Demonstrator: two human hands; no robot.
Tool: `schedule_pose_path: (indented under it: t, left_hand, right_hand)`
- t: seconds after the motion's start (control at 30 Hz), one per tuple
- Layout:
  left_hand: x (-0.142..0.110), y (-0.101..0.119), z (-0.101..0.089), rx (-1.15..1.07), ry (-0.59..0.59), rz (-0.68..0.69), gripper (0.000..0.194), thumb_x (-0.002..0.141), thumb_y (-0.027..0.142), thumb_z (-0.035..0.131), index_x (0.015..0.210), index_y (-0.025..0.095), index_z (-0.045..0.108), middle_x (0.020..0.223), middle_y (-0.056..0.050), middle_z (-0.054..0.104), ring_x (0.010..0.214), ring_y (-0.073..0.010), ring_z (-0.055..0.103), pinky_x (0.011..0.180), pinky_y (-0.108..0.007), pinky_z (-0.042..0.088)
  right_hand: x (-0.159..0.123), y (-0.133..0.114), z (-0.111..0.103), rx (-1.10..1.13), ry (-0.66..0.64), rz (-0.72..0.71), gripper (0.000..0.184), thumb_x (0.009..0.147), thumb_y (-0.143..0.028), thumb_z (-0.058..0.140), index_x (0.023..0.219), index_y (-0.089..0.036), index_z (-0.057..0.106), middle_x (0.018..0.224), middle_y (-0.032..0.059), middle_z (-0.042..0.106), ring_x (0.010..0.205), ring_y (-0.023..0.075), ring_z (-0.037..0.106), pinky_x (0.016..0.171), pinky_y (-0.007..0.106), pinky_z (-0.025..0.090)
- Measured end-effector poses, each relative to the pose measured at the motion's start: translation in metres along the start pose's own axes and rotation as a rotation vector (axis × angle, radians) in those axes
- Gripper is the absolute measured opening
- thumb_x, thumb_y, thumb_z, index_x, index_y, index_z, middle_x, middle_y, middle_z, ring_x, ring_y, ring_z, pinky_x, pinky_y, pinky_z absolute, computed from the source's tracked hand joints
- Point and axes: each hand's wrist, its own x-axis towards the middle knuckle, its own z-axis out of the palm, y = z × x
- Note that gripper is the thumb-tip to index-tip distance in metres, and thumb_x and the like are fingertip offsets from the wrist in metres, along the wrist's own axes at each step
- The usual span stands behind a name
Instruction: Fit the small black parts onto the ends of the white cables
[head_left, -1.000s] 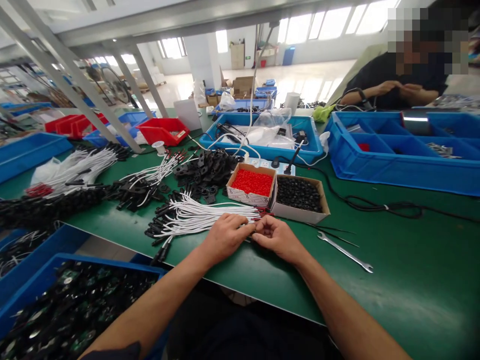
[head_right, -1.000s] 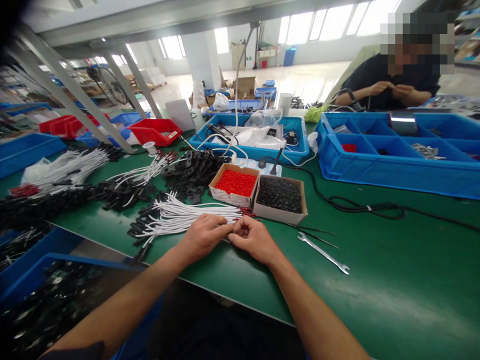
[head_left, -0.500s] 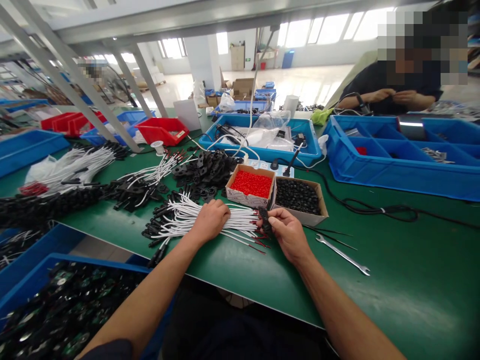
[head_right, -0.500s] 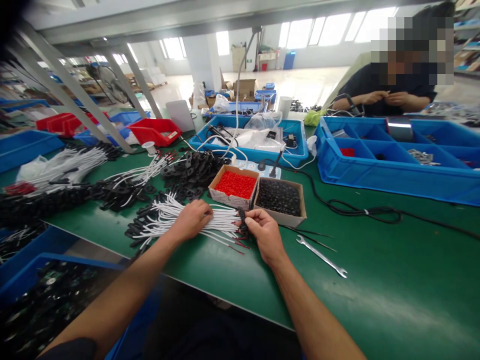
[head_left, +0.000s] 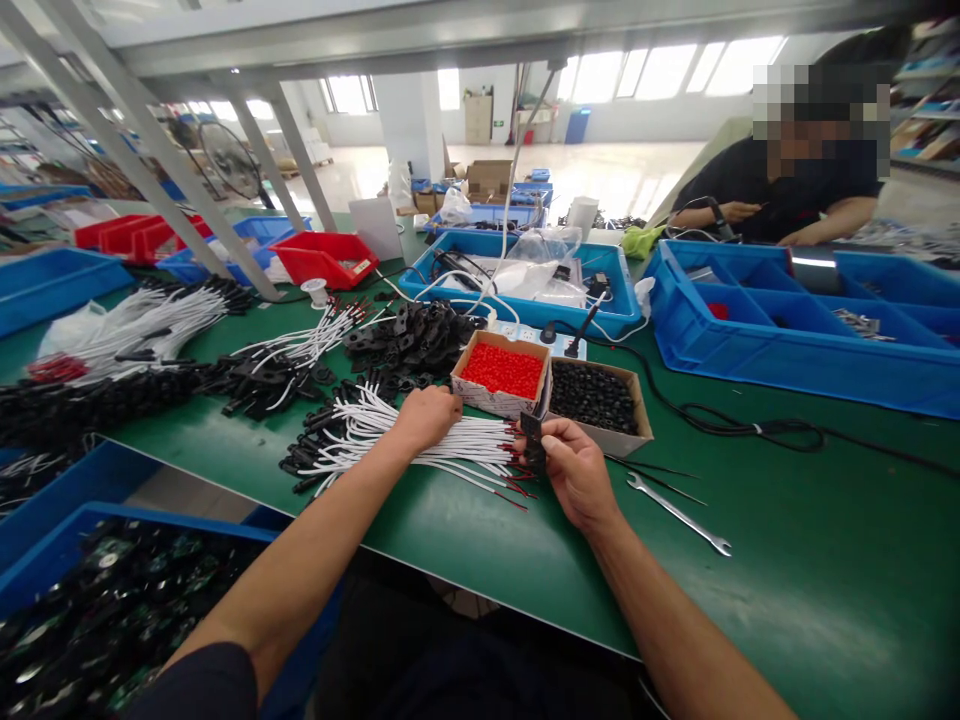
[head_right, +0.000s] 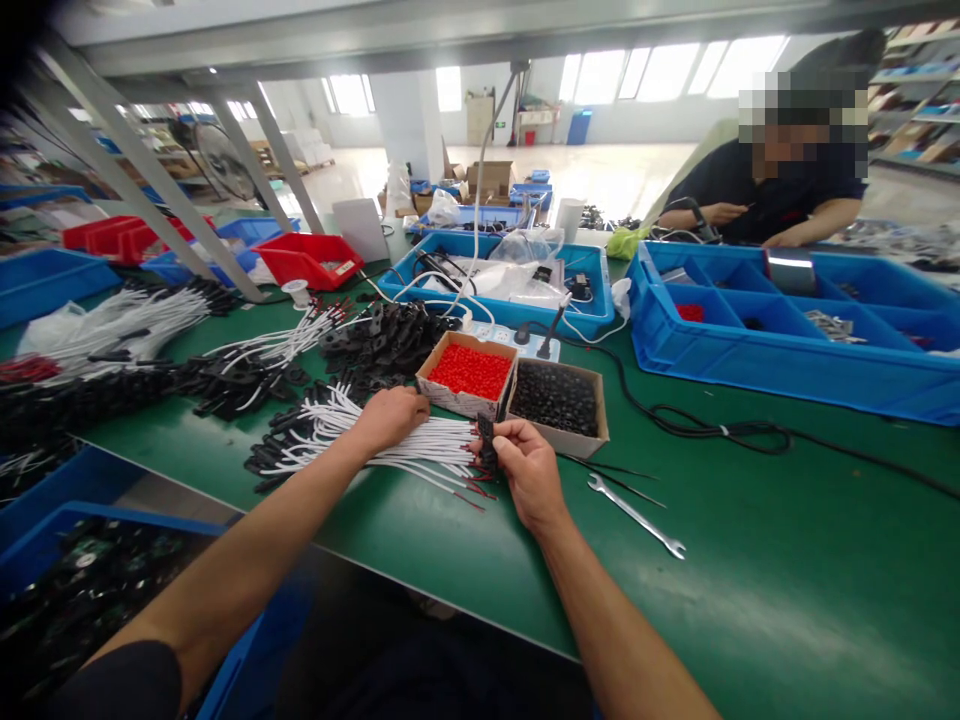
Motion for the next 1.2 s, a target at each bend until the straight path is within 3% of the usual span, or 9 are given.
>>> schedule_pose_path:
  t: [0.17,0.27,0.37,0.47,0.63,0.87,1.2]
  left_hand:
    - [-0.002,0.000,-0.003,0.026,0.052,0.052,0.027,0.095,0.024,0.039,0.097,0.011,0.062,0.100,-0.014,0.064,0.097,-0.0275,0.059,0.081,-0.039,0.043]
    - [-0.015,-0.007,-0.005,-0.032,0.116,0.035,0.024,0.096,0.024,0.038,0.096,0.013,0.059,0.090,-0.010,0.064,0.085,-0.0232,0.061,0.076,-0.035,0.044]
    - [-0.032,-0.017,-0.009,-0.334,0.343,-0.011,0.016,0.094,0.025,0.045,0.095,0.017,0.059,0.081,-0.003,0.064,0.073,-0.0157,0.060,0.069,-0.027,0.044]
    - [-0.048,-0.016,-0.011,-0.630,0.594,0.022,0.016,0.093,0.027,0.052,0.100,0.018,0.063,0.088,-0.001,0.066,0.079,-0.0121,0.062,0.074,-0.023,0.047]
    - [-0.067,0.012,-0.004,-0.670,0.762,0.091,0.010,0.090,0.024,0.059,0.092,0.018,0.067,0.084,-0.002,0.067,0.077,-0.0115,0.062,0.072,-0.024,0.049]
    - [-0.069,0.029,0.012,-0.651,0.804,0.122,0.006,0.088,0.021,0.061,0.092,0.019,0.066,0.085,-0.003,0.066,0.081,-0.0134,0.062,0.074,-0.027,0.051]
    - [-0.067,0.033,0.012,-0.613,0.785,0.088,0.006,0.088,0.020,0.060,0.090,0.019,0.066,0.084,-0.003,0.064,0.080,-0.0130,0.060,0.074,-0.027,0.049]
  right_hand:
    - [0.001,-0.003,0.000,0.057,-0.015,-0.002,0.024,0.082,-0.032,0.069,0.094,-0.018,0.055,0.105,0.0095,0.070,0.086,0.0219,0.069,0.072,0.035,0.058]
    - [0.000,-0.005,0.001,0.081,-0.005,-0.014,0.023,0.082,-0.033,0.068,0.096,-0.018,0.058,0.099,0.0084,0.071,0.081,0.0195,0.069,0.070,0.032,0.057]
    - [-0.001,-0.006,0.003,0.117,0.000,-0.024,0.024,0.082,-0.034,0.068,0.098,-0.017,0.059,0.101,0.0086,0.070,0.081,0.0193,0.068,0.069,0.032,0.058]
    - [-0.003,-0.006,0.005,0.161,-0.003,-0.021,0.026,0.083,-0.033,0.068,0.101,-0.018,0.060,0.106,0.0090,0.069,0.083,0.0193,0.068,0.070,0.033,0.058]
    - [-0.003,-0.007,0.007,0.210,-0.003,-0.014,0.026,0.083,-0.034,0.068,0.103,-0.018,0.061,0.104,0.0078,0.069,0.083,0.0175,0.068,0.072,0.029,0.058]
    - [-0.004,-0.006,0.007,0.219,-0.023,-0.013,0.025,0.084,-0.033,0.067,0.104,-0.020,0.060,0.113,0.0074,0.067,0.088,0.0170,0.067,0.073,0.028,0.058]
    - [-0.004,-0.006,0.006,0.218,-0.038,-0.023,0.027,0.085,-0.033,0.068,0.106,-0.019,0.060,0.109,0.0075,0.068,0.085,0.0163,0.068,0.073,0.028,0.058]
